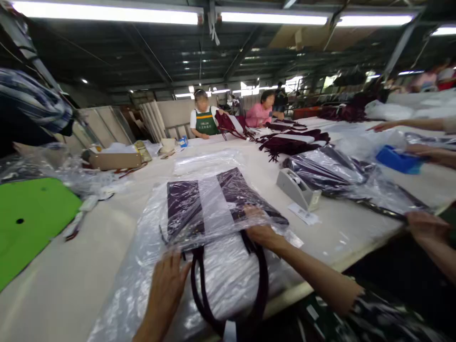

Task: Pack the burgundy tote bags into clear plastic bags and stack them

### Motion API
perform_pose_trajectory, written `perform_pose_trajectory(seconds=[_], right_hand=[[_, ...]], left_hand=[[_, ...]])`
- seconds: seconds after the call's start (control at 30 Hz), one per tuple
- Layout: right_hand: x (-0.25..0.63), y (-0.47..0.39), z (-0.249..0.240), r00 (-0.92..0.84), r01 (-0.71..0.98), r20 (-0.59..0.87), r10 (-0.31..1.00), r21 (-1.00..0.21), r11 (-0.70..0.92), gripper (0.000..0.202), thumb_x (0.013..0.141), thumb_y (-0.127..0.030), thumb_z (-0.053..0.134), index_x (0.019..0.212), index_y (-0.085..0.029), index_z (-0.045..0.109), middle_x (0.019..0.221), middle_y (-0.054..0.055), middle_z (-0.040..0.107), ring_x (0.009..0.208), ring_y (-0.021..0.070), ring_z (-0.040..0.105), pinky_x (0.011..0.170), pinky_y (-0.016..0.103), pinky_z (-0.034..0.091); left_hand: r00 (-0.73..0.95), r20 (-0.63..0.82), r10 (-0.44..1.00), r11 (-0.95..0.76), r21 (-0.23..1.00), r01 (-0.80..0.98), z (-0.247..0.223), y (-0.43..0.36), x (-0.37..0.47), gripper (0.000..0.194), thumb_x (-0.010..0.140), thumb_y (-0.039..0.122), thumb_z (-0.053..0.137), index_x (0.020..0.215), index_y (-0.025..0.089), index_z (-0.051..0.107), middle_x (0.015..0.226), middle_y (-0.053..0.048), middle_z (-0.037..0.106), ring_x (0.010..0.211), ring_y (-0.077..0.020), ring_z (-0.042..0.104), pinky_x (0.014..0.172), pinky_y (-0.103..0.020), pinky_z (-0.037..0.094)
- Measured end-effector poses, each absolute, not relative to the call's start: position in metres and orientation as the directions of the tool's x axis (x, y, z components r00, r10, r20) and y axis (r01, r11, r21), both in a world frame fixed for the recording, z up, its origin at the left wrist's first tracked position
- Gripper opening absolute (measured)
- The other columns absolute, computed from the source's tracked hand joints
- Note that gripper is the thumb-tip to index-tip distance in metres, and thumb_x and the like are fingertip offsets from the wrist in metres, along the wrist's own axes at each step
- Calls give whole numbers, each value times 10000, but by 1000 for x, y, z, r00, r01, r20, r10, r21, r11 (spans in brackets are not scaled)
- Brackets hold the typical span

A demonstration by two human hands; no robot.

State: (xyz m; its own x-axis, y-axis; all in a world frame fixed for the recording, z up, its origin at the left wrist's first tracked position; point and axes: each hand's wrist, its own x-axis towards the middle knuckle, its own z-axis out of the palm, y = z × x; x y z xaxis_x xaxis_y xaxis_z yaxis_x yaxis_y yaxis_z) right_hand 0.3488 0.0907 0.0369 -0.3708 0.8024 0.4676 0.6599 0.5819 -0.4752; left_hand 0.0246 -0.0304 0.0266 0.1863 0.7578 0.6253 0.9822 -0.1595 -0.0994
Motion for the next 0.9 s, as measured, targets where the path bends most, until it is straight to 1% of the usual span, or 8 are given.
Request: perform_pose_trajectory(seconds=[0.1,0.17,0.27,0.37,0.5,0.6,0.7,0.9], right_hand=[[423,83,30,-282,732,485,828,-448,512,400,912,-267,557,1293,-214,665,1331,102,663,1271,299,597,1108,492,470],[449,66,27,-259,717,543,799,-446,535,355,951,-304,540,1257,-188,676,1271,124,691,1214,290,636,1055,473,521],[467,39,26,-264,624,674,690,-426,655,257,994,-240,490,1147,-213,695,1135,98,726,1080,214,687,952,358,569],[478,35,29,-49,691,795,605,-410,595,150,958,-259,564,1032,-205,683,1018,107,705,987,233,667,889,379,551],[488,61,32,74,772,705,705,-488,407,306,919,-451,599,1017,-171,674,1017,148,699,982,302,639,867,438,510],[482,71,40,-10,650,534,845,-639,412,315,973,-440,515,810,-202,641,739,44,670,697,200,630,667,311,479],[471,61,55,7,455,518,856,-764,458,325,983,-424,514,757,-204,587,650,-15,600,594,135,569,596,247,436],[465,36,68,207,239,458,865,-881,409,277,979,-402,547,796,-200,599,584,-53,512,509,100,485,506,199,412]], left_hand=[[6,627,779,25,-40,999,46,-25,15,621,1006,511,340,1338,27,540,1385,-300,555,1322,-422,511,1025,-622,452],[2,561,828,-28,37,999,64,-27,42,526,1011,470,368,1304,92,586,1311,-223,640,1250,-358,590,1031,-557,484],[258,334,907,-324,161,932,76,-23,120,362,1026,338,383,1244,214,644,1222,-83,722,1141,-219,675,994,-380,550],[492,207,846,-520,111,847,68,6,200,436,990,256,461,1416,183,520,1457,-119,571,1364,-233,521,1123,-416,458],[505,230,832,-508,-48,860,58,71,259,546,973,191,472,1499,76,380,1565,-212,407,1494,-275,327,1199,-477,342],[503,247,828,-492,-110,863,64,108,278,539,950,118,457,1486,95,398,1551,-188,441,1472,-281,369,1196,-476,343],[534,350,770,-522,-138,842,73,110,283,549,943,124,483,1486,127,399,1573,-164,413,1488,-305,327,1209,-517,311],[456,531,715,-570,63,819,67,59,263,380,981,178,497,1360,172,523,1261,-126,647,1219,-240,586,1063,-412,484]])
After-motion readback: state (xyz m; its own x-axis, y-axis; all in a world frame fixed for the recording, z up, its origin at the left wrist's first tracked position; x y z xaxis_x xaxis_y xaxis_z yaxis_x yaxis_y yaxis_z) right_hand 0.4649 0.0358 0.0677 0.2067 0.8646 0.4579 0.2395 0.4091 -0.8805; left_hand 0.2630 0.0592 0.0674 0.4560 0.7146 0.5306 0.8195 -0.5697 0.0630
